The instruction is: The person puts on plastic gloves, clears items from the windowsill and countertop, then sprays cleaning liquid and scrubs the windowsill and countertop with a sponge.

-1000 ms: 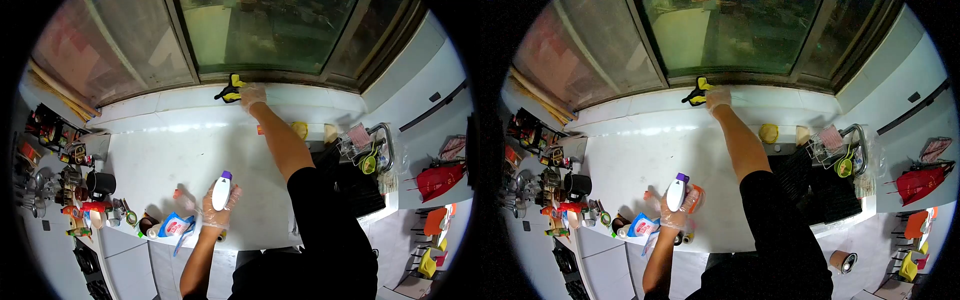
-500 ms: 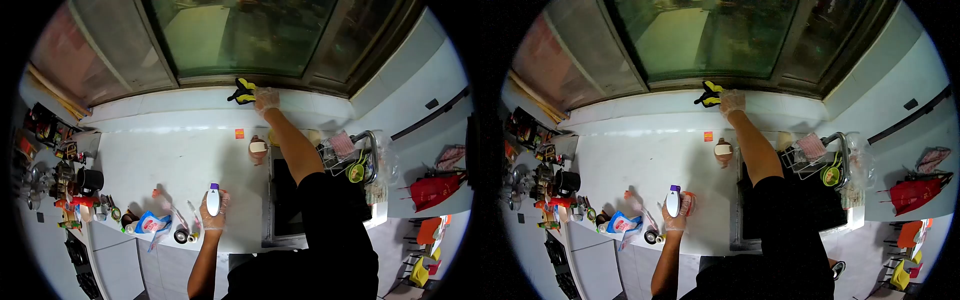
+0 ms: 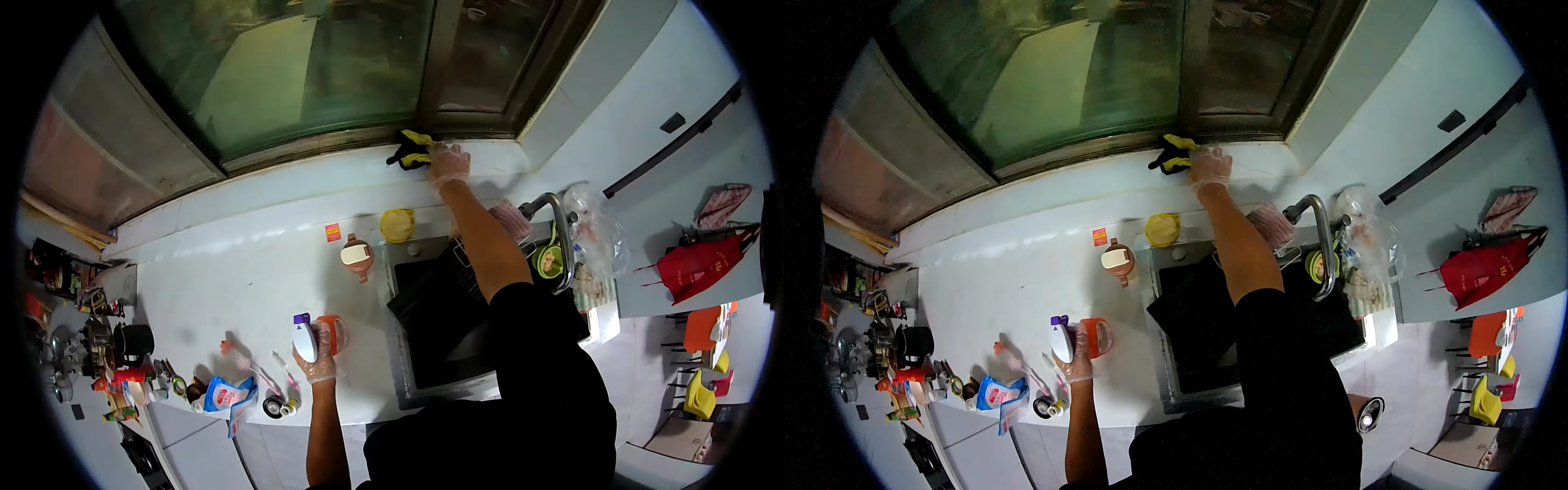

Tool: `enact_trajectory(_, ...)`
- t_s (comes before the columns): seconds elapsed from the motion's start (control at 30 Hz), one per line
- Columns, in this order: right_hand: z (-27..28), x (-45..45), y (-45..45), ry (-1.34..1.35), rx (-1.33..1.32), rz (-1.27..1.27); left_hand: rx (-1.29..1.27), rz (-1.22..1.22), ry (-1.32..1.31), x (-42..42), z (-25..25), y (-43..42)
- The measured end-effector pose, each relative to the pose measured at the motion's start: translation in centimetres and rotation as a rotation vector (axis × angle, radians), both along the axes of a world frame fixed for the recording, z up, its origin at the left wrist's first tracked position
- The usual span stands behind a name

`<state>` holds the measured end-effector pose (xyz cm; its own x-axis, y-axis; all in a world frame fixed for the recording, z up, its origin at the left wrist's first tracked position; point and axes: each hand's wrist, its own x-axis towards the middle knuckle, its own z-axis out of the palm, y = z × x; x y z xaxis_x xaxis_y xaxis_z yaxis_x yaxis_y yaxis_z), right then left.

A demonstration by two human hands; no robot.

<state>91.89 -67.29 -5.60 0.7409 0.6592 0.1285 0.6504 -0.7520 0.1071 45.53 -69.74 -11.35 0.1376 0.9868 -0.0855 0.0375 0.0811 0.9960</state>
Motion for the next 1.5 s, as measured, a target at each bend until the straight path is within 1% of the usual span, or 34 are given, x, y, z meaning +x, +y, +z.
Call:
enact_trajectory(0.07, -2.7, 2.1, 1.0, -0.026, -0.071, -0.006, -0.031, -0.004, 0.003, -0.1, -0.2, 0.3)
enact_trajectory(0.1, -2.6, 2.2, 1.4, -0.032, -0.113, 0.052, -0.014, -0.002, -0.002, 0.1, -0.3, 0.1)
enact_trajectory(0.17, -2.7, 2.1, 0.6, -0.044, 0.075, 0.197, 0.022, -0.004, -0.008, 0.2, -0.4, -0.2)
enact_trajectory(0.2, -1.7, 1.7, 0.2, -0.053, 0.168, 0.270, 0.036, -0.041, -0.011, 0.1, -0.8, -0.1)
enact_trajectory(0.23, -1.0, 1.7, 0.1, -0.138, 0.036, 0.250, 0.046, -0.078, -0.015, 0.0, -1.3, -0.1)
enact_trajectory(0.27, -0.5, 2.5, -0.2, -0.094, 0.232, 0.240, 0.054, -0.115, -0.018, -0.2, -1.7, -0.3)
enact_trajectory(0.33, 0.8, 4.8, -1.0, -0.007, 0.620, 0.219, -0.003, -0.111, -0.105, 0.3, -1.5, -0.8)
enact_trajectory(0.4, 6.9, 4.6, -2.7, 0.187, 0.822, -0.022, -0.044, -0.112, -0.185, 1.0, -0.6, -1.2)
enact_trajectory(0.47, 7.8, 7.9, -4.0, 0.109, 1.090, -0.188, -0.066, -0.121, -0.259, 1.7, 0.4, -1.5)
enact_trajectory(0.53, 7.8, 10.4, -5.3, 0.220, 1.547, -0.375, -0.031, -0.113, -0.171, 1.7, 0.0, -1.5)
enact_trajectory(0.6, 7.8, 12.2, -7.0, 0.451, 1.730, -0.700, -0.016, -0.112, -0.123, 1.4, -0.8, -1.3)
enact_trajectory(0.63, 5.8, 14.4, -7.5, 0.420, 1.838, -0.749, -0.020, -0.115, -0.117, 1.2, -1.4, -1.2)
enact_trajectory(0.67, 3.8, 16.4, -8.5, 0.479, 1.957, -0.864, -0.024, -0.116, -0.111, 1.1, -1.9, -1.2)
enact_trajectory(0.7, 3.0, 15.7, -8.7, 0.398, 2.030, -0.873, -0.005, -0.140, -0.058, 1.2, -1.0, -1.3)
enact_trajectory(0.73, 2.1, 15.3, -8.9, 0.311, 2.099, -0.877, -0.006, -0.137, -0.083, 1.5, -0.4, -1.5)
enact_trajectory(0.77, 1.0, 15.1, -9.6, 0.351, 1.848, -0.954, -0.006, -0.134, -0.104, 1.8, 0.1, -1.8)
enact_trajectory(0.8, -0.2, 15.1, -10.4, 0.411, 1.402, -0.994, -0.001, -0.129, -0.127, 1.9, 0.3, -1.6)
enact_trajectory(0.83, -1.0, 14.8, -10.8, 0.429, 0.939, -0.959, 0.022, -0.128, -0.122, 1.7, -0.1, -1.4)
enact_trajectory(0.87, -1.8, 14.6, -10.9, 0.416, 0.688, -0.869, 0.041, -0.130, -0.115, 1.4, -0.8, -1.5)
enact_trajectory(0.93, -3.4, 14.0, -9.8, 0.277, 0.518, -0.624, 0.042, -0.133, -0.081, 1.0, -1.5, -1.3)
enact_trajectory(0.97, -3.9, 13.7, -9.4, 0.204, 0.595, -0.595, 0.024, -0.128, -0.056, 0.9, -1.7, -1.3)
enact_trajectory(1.0, -4.2, 13.5, -8.9, 0.237, 0.604, -0.574, 0.007, -0.122, -0.030, 1.0, -1.3, -1.1)
enact_trajectory(1.07, -4.6, 13.6, -7.6, 0.303, 0.625, -0.529, -0.003, -0.103, -0.132, 1.5, -0.1, -1.4)
enact_trajectory(1.1, -6.7, 15.3, -6.9, 0.351, 0.580, -0.464, -0.012, -0.095, -0.183, 1.7, 0.4, -1.6)
enact_trajectory(1.2, -9.9, 16.2, -4.8, 0.292, 0.842, -0.303, -0.096, -0.108, -0.242, 1.1, -1.1, -1.2)
enact_trajectory(1.27, -8.8, 14.6, -3.9, 0.496, 1.070, -0.371, -0.066, -0.108, -0.149, 0.7, -1.7, -1.0)
enact_trajectory(1.3, -5.3, 12.3, -3.7, 0.725, 1.205, -0.495, -0.049, -0.108, -0.104, 0.6, -1.8, -0.9)
enact_trajectory(1.33, -3.2, 11.0, -3.5, 0.958, 1.333, -0.619, -0.043, -0.100, -0.113, 0.6, -1.9, -0.9)
enact_trajectory(1.37, -6.4, 14.2, -3.0, 0.998, 1.494, -0.593, -0.038, -0.093, -0.122, 0.6, -2.0, -0.8)
enact_trajectory(1.4, -5.9, 13.7, -2.5, 0.994, 1.652, -0.609, -0.034, -0.086, -0.132, 0.7, -2.1, -0.9)
enact_trajectory(1.47, -3.2, 11.4, -0.4, 0.971, 1.965, -0.635, -0.050, -0.076, -0.133, 0.7, -2.0, -0.8)
enact_trajectory(1.5, -0.7, 9.0, 0.1, 0.943, 1.911, -0.661, -0.058, -0.072, -0.132, 0.6, -1.9, -0.7)
